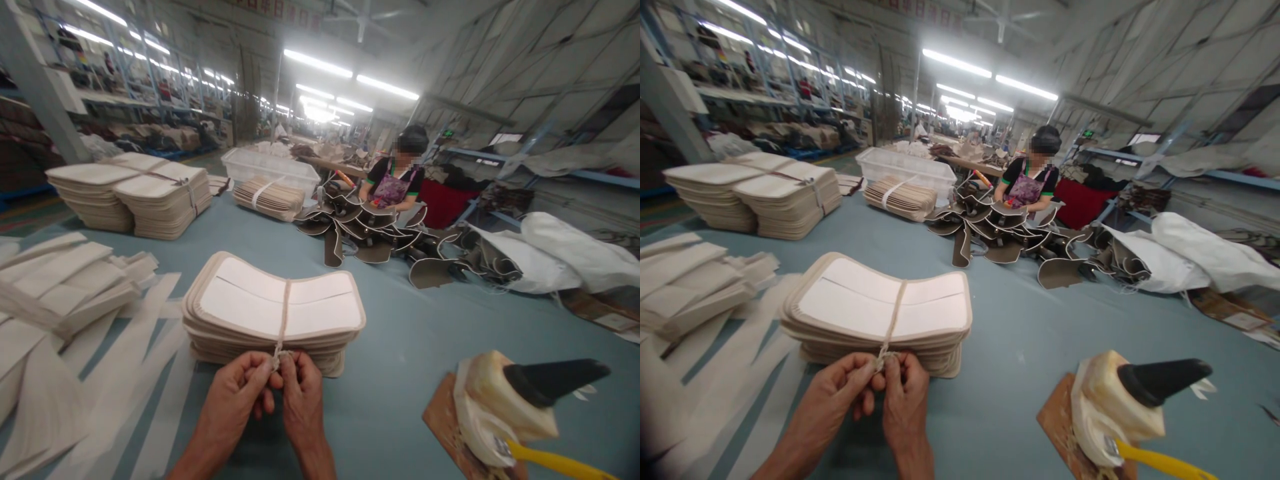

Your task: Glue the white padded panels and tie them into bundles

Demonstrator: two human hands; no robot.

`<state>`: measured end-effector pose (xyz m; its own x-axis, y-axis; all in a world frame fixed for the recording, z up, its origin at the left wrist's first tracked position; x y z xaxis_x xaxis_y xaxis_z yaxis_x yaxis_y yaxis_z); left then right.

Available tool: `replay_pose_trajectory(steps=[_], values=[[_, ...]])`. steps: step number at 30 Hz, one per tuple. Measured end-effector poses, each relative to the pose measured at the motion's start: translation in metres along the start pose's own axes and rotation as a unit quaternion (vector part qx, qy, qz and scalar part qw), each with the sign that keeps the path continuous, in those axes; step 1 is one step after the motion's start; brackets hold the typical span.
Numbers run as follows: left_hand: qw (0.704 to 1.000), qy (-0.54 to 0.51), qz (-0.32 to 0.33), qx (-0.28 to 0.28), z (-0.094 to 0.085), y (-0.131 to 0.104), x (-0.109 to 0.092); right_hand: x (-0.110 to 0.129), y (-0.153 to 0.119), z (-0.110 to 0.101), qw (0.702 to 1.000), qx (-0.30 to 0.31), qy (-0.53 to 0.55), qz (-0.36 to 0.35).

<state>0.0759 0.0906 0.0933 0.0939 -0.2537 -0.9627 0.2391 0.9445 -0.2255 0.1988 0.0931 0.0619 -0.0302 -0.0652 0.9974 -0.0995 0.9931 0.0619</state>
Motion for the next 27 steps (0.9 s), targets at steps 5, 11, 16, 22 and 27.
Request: replay_pose_trajectory(steps=[5,11,16,22,27], values=[[0.995,-0.065,-0.002,-0.074,0.000,-0.010,0.020,-0.001,0.001,0.002,1.000,0.011,-0.008,0.000],[0.987,-0.054,0.065,-0.138,0.013,-0.033,0.036,-0.003,-0.002,0.001,1.000,0.020,-0.016,-0.007],[0.968,0.151,0.155,-0.128,0.015,-0.041,0.030,0.003,-0.004,0.004,0.999,0.039,0.019,0.006],[0.951,0.201,0.148,-0.185,-0.003,-0.038,0.026,0.018,-0.004,0.006,0.996,0.052,0.059,0.030],[0.973,0.165,0.074,-0.147,-0.007,-0.022,0.018,0.026,-0.009,-0.004,0.994,0.075,0.064,0.037]])
Point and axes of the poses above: each hand's wrist, its own y-axis towards the middle knuckle, its own z-axis out of the palm, x = y × z, the point moved 3 cm from there along y, towards the middle knuckle, and after that the axes turned 15 degrees about x, right-handed, at the moved point
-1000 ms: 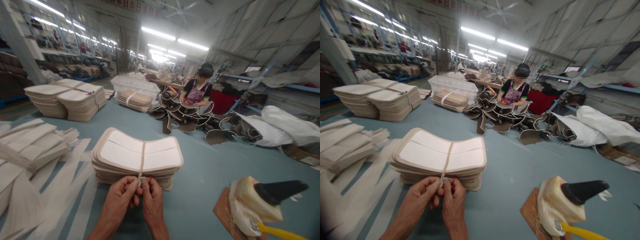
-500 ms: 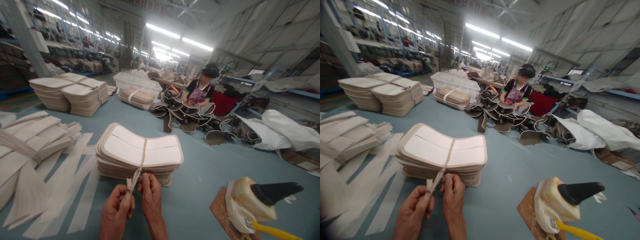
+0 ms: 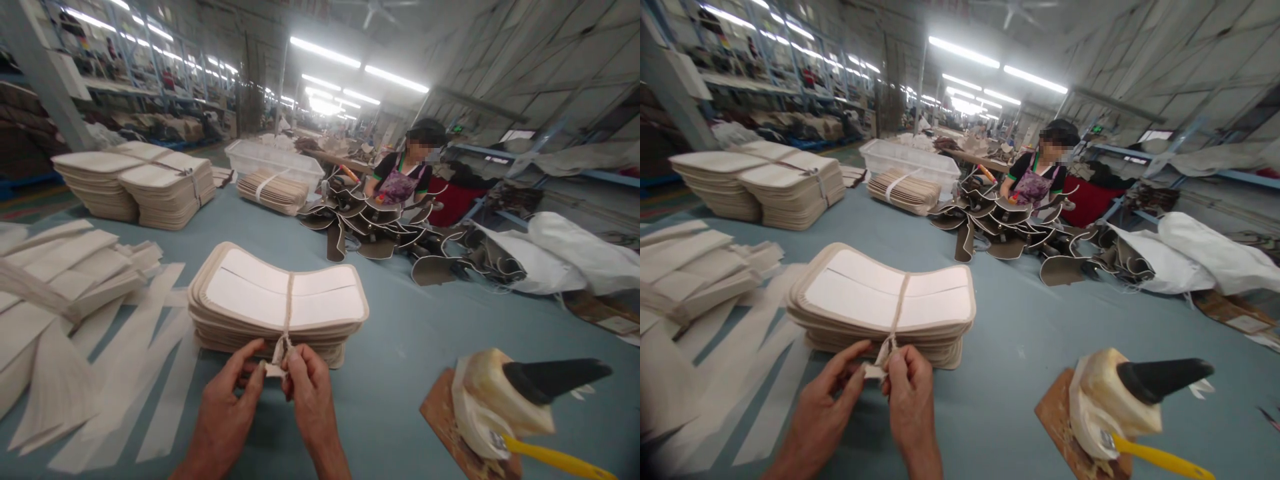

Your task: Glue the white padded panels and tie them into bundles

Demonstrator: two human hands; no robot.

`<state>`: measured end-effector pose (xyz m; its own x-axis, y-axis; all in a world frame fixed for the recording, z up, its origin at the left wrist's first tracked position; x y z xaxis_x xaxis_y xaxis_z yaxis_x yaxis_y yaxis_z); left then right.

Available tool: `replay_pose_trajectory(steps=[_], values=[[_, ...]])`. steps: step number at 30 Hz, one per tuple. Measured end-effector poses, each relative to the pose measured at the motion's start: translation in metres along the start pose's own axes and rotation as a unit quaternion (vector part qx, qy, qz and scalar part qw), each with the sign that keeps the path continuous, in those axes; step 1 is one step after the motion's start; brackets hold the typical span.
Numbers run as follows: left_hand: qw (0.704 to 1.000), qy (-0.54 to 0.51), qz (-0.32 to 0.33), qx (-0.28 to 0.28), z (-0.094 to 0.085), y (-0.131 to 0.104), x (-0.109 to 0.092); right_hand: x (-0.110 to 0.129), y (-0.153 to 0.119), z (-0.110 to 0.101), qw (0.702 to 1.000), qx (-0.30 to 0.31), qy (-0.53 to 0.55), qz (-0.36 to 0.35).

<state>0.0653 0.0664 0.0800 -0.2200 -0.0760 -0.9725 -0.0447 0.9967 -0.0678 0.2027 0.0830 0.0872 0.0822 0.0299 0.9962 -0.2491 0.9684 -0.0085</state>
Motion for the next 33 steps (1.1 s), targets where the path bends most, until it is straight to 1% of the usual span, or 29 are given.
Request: replay_pose_trajectory(steps=[2,4,7,10,12,14,16,19,21,24,26,30,33], values=[[0.998,-0.045,-0.007,0.054,0.010,0.005,-0.002,0.005,-0.004,-0.003,0.999,-0.003,-0.049,-0.008],[0.992,-0.081,0.000,0.093,0.019,0.008,-0.005,0.011,-0.007,-0.005,0.994,-0.007,-0.106,-0.015],[0.988,-0.087,0.029,0.124,0.025,0.011,-0.009,0.018,-0.011,-0.005,0.980,-0.006,-0.196,-0.020],[0.987,-0.070,0.043,0.136,0.022,0.014,-0.009,0.024,-0.013,-0.009,0.957,-0.011,-0.288,-0.029],[0.988,-0.055,0.042,0.138,0.019,0.015,-0.007,0.028,-0.012,-0.014,0.945,-0.023,-0.324,-0.033],[0.989,-0.041,0.046,0.136,0.016,0.016,-0.006,0.030,-0.011,-0.019,0.940,-0.036,-0.337,-0.036],[0.987,-0.045,0.049,0.145,0.015,0.017,-0.007,0.033,-0.008,-0.021,0.937,-0.037,-0.344,-0.042],[0.984,-0.056,0.031,0.165,0.015,0.019,-0.009,0.037,-0.004,-0.018,0.933,-0.033,-0.352,-0.057],[0.986,-0.059,0.016,0.157,0.016,0.021,-0.009,0.040,-0.003,-0.013,0.932,-0.034,-0.355,-0.070],[0.991,-0.061,0.007,0.115,0.017,0.022,-0.005,0.041,-0.006,-0.006,0.920,-0.030,-0.380,-0.089],[0.995,-0.046,0.005,0.093,0.019,0.023,0.000,0.037,-0.010,-0.006,0.914,-0.031,-0.395,-0.089],[0.997,-0.016,0.011,0.073,0.021,0.024,0.005,0.022,-0.020,-0.012,0.925,-0.042,-0.374,-0.061],[0.997,-0.007,-0.001,0.076,0.020,0.025,0.005,0.011,-0.022,-0.018,0.935,-0.043,-0.351,-0.037]])
Point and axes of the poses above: each hand's wrist, its own y-axis towards the middle knuckle, its own z-axis out of the palm, x = y × z, the point moved 3 cm from there along y, towards the middle knuckle, and after that the axes turned 15 degrees about x, right-handed, at the moved point
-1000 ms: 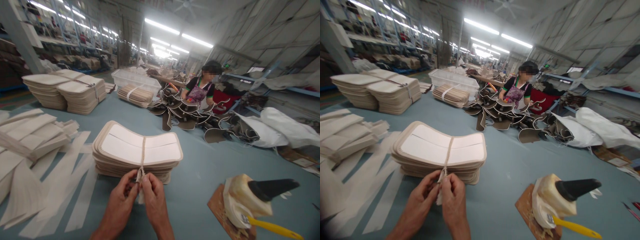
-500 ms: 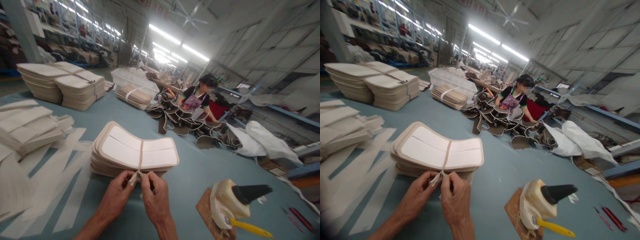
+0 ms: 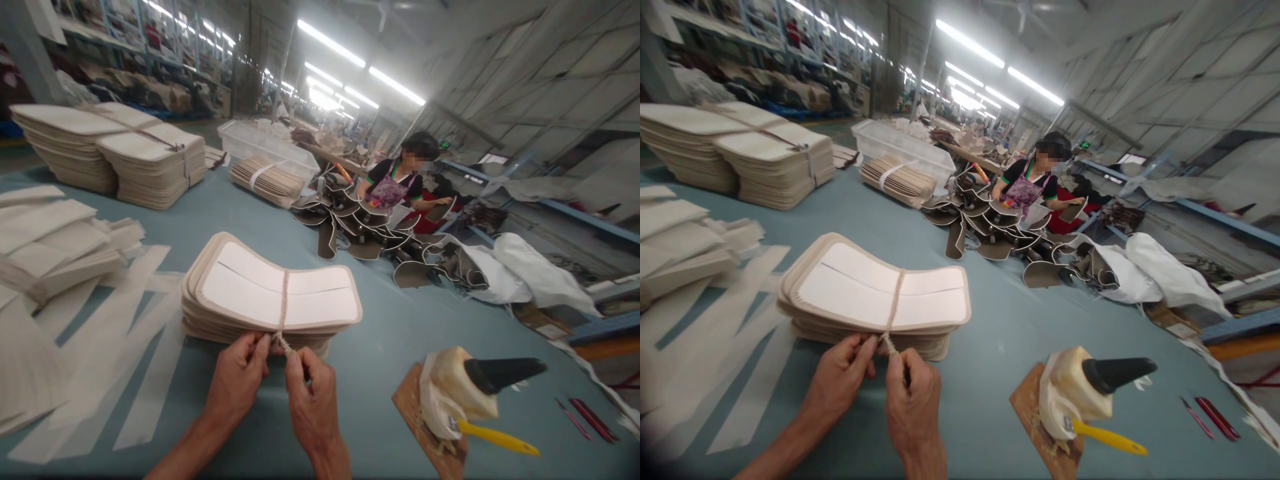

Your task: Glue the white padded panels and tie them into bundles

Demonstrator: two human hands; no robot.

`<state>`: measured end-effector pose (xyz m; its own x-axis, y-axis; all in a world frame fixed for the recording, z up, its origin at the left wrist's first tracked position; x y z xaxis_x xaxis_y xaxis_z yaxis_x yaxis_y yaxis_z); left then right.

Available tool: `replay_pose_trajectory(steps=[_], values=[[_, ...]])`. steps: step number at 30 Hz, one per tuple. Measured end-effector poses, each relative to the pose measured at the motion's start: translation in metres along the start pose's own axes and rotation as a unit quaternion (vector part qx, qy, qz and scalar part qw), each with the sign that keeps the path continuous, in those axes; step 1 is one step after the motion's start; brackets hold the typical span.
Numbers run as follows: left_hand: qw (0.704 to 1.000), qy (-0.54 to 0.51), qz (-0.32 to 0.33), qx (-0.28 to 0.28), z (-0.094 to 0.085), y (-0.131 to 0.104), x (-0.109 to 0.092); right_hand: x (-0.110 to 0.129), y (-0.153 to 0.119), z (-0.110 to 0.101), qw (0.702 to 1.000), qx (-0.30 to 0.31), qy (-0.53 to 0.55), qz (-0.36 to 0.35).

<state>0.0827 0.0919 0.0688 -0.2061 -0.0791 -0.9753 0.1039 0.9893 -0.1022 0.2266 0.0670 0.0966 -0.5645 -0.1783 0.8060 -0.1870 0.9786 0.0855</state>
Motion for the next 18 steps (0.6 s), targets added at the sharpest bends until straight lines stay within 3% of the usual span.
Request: replay_pose_trajectory(steps=[6,9,13,18], values=[[0.997,0.002,0.013,0.072,-0.005,-0.003,-0.004,-0.018,0.006,-0.003,0.999,-0.047,-0.021,0.019],[0.992,-0.006,0.061,0.106,-0.006,-0.009,-0.006,-0.021,0.007,-0.002,0.999,-0.043,-0.022,0.013],[0.982,0.025,0.152,0.110,-0.010,-0.015,-0.015,-0.017,0.008,0.001,0.999,-0.040,-0.014,0.003],[0.973,0.053,0.172,0.146,-0.007,-0.023,-0.026,-0.012,0.014,0.001,0.998,-0.051,-0.020,-0.012]])
Point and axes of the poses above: each hand's wrist, its own y-axis towards the middle knuckle, its own z-axis out of the palm, x = y × z, the point moved 3 cm from there along y, towards the middle knuckle, and after that the axes turned 15 degrees about x, right-handed, at the moved point
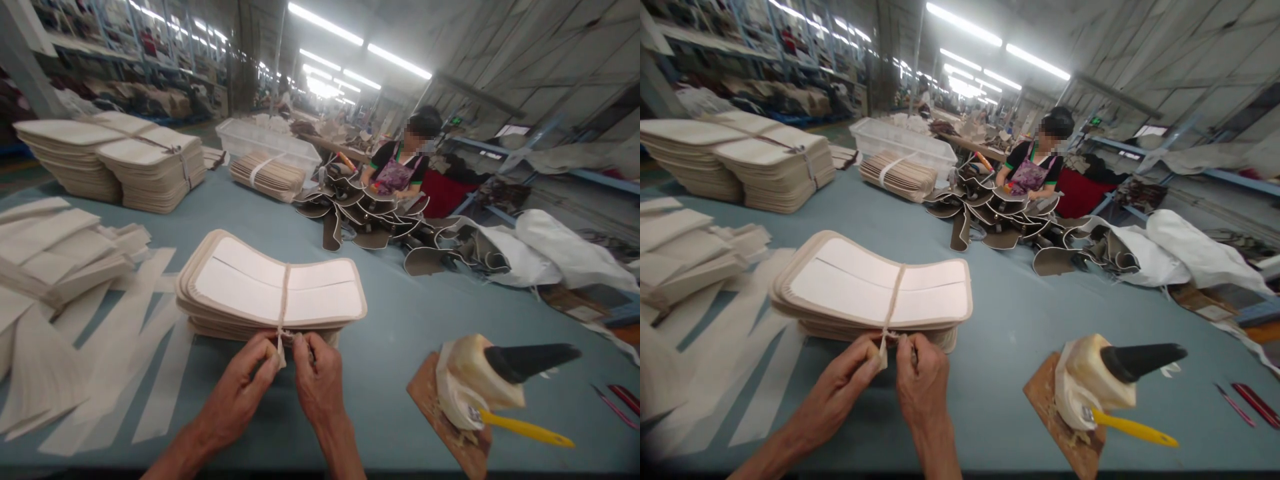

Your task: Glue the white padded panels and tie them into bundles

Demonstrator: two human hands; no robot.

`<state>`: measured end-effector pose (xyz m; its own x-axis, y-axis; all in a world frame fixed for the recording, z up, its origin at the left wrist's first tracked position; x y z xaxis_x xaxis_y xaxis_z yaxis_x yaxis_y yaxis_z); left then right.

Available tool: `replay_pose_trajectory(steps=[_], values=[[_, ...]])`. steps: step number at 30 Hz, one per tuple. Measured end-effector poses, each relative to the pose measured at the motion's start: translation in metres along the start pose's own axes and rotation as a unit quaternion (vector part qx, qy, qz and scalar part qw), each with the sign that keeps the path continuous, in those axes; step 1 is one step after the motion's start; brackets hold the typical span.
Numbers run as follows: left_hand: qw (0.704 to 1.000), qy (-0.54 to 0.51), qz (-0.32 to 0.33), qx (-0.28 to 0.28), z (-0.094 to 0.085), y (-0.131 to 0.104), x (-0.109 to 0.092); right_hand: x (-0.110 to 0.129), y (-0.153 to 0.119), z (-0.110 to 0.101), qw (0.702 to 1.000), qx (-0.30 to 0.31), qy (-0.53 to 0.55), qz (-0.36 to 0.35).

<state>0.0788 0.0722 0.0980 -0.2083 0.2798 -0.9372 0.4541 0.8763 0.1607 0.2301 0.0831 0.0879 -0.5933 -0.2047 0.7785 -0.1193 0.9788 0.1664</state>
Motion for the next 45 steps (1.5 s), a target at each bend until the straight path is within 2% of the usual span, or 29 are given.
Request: replay_pose_trajectory(steps=[4,6,8,11,13,16,19,25,28,35,40,45], values=[[0.999,0.045,0.028,0.011,0.009,-0.006,-0.011,0.003,0.006,0.000,1.000,0.005,-0.010,0.001],[0.997,0.066,0.036,-0.008,0.012,-0.007,-0.012,0.005,0.006,0.000,1.000,0.006,-0.023,0.000],[0.997,0.061,0.005,-0.050,0.012,-0.007,-0.006,0.008,0.005,-0.001,0.999,0.009,-0.032,-0.003],[0.988,0.001,-0.084,-0.131,0.007,-0.007,0.010,0.011,-0.001,-0.003,1.000,0.007,-0.003,-0.005],[0.980,-0.043,-0.116,-0.156,0.006,-0.006,0.017,0.012,-0.007,-0.003,0.999,0.006,0.032,0.000],[0.979,-0.078,-0.121,-0.147,0.006,-0.001,0.019,0.017,-0.013,0.000,0.997,0.021,0.068,-0.001],[0.977,-0.080,-0.125,-0.154,0.006,0.004,0.017,0.028,-0.017,0.005,0.997,0.023,0.061,-0.030],[0.961,-0.149,-0.135,-0.189,0.004,0.011,0.019,0.051,-0.019,0.015,0.989,-0.034,-0.074,-0.121],[0.958,-0.180,-0.139,-0.174,0.002,0.012,0.020,0.059,-0.017,0.018,0.982,-0.056,-0.118,-0.133],[0.965,-0.157,-0.126,-0.170,-0.006,0.011,0.019,0.075,-0.008,0.027,0.970,-0.091,-0.170,-0.146],[0.972,-0.119,-0.127,-0.159,-0.006,0.010,0.017,0.066,-0.010,0.009,0.976,-0.059,-0.146,-0.150],[0.980,0.041,-0.108,-0.163,-0.008,0.002,0.009,0.062,-0.014,-0.027,0.979,-0.086,-0.139,-0.124]])
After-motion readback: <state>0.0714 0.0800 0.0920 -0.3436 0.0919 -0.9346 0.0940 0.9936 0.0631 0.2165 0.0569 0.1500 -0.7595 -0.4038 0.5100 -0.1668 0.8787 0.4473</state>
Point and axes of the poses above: each hand's wrist, its own y-axis towards the middle knuckle, its own z-axis out of the palm, x = y × z, the point moved 3 cm from there along y, towards the middle knuckle, and after that the axes turned 15 degrees about x, right-handed, at the moved point
